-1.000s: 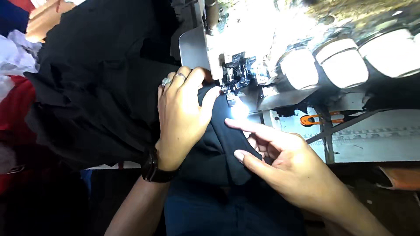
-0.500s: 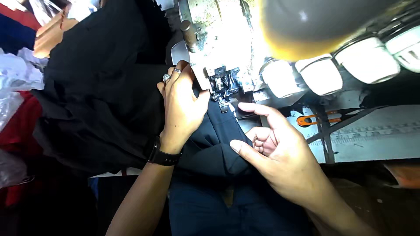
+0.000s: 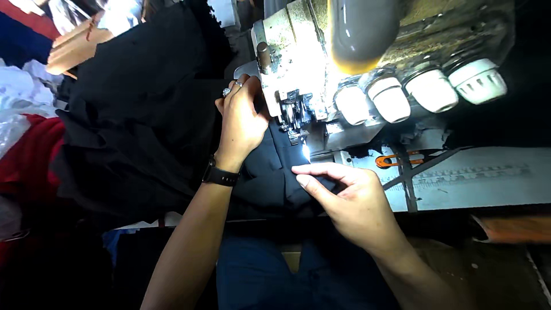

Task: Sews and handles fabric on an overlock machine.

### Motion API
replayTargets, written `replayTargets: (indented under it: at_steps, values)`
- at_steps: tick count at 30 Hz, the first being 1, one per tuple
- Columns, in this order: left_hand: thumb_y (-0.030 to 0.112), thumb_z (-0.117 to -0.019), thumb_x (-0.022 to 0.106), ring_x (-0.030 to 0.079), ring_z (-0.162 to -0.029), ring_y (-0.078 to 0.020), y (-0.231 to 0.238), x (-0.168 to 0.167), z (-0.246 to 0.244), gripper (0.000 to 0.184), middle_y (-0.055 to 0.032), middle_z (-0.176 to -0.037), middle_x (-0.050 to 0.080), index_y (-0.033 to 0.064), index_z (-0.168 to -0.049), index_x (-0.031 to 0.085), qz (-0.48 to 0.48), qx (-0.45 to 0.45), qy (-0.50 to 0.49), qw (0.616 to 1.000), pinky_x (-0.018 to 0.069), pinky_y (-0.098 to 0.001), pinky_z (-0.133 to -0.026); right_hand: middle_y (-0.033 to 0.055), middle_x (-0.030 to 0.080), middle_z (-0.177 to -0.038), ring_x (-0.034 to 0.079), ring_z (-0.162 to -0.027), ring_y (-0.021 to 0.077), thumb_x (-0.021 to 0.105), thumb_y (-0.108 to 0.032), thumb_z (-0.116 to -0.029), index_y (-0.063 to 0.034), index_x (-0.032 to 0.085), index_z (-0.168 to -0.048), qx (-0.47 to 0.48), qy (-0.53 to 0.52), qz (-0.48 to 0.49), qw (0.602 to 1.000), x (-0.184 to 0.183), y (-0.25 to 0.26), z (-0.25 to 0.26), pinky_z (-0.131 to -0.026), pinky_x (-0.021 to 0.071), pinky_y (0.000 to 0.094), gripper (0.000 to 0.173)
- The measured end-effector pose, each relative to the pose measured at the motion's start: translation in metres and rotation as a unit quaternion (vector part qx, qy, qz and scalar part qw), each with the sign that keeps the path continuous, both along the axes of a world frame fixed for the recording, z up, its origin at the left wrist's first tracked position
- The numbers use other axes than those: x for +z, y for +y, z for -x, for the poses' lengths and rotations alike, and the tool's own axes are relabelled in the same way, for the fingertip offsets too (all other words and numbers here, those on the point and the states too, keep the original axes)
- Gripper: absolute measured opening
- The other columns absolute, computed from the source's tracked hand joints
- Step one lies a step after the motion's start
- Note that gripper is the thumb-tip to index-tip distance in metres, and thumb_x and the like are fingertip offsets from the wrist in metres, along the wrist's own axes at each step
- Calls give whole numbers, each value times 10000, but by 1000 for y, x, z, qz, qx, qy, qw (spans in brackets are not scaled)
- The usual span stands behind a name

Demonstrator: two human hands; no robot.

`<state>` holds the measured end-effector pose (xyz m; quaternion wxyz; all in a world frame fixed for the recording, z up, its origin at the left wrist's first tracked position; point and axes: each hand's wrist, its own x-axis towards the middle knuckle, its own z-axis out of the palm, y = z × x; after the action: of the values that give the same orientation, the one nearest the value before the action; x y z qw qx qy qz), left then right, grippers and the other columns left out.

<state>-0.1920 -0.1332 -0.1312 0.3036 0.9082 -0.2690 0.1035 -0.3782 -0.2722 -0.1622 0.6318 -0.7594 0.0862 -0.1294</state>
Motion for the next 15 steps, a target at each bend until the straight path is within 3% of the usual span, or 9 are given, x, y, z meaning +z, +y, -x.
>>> replayTargets:
  at_steps: [3,9,12,15]
  values:
    - [215,-856,680,599,-1160,-223,-2,5,-9,216,-50,-1090,670,134,-1057,682,-7,7,3,1000,373,-613,-984,-83,784,-961,722,-929,15,725,-208,-928,-177,820,-1003,-3,-16,-11,1000,0,0,-8,-812,608,201,125]
    - [177,-893,679,605,-1183,-250,4,8,-19,208,-68,-1181,684,129,-1094,708,20,-2,-1,1000,430,-615,-971,-63,789,-942,724,-896,3,740,-167,-919,-155,822,-1005,-38,-39,8,998,2,2,-22,-793,603,189,120]
    - [81,-952,665,584,-1286,-286,43,46,30,379,-104,-1367,632,92,-1330,634,-29,-28,10,999,454,-590,-1061,-39,789,-941,725,-895,3,737,-141,-919,-125,815,-1002,-41,-50,7,998,3,1,-26,-809,600,188,115]
    - [1,-842,611,505,-1397,-219,105,57,81,573,-26,-1532,519,136,-1399,603,-91,-70,26,993,482,-509,-1102,-29,789,-957,726,-898,13,742,-120,-917,-122,809,-996,-39,-54,2,998,2,1,-26,-815,600,205,104]
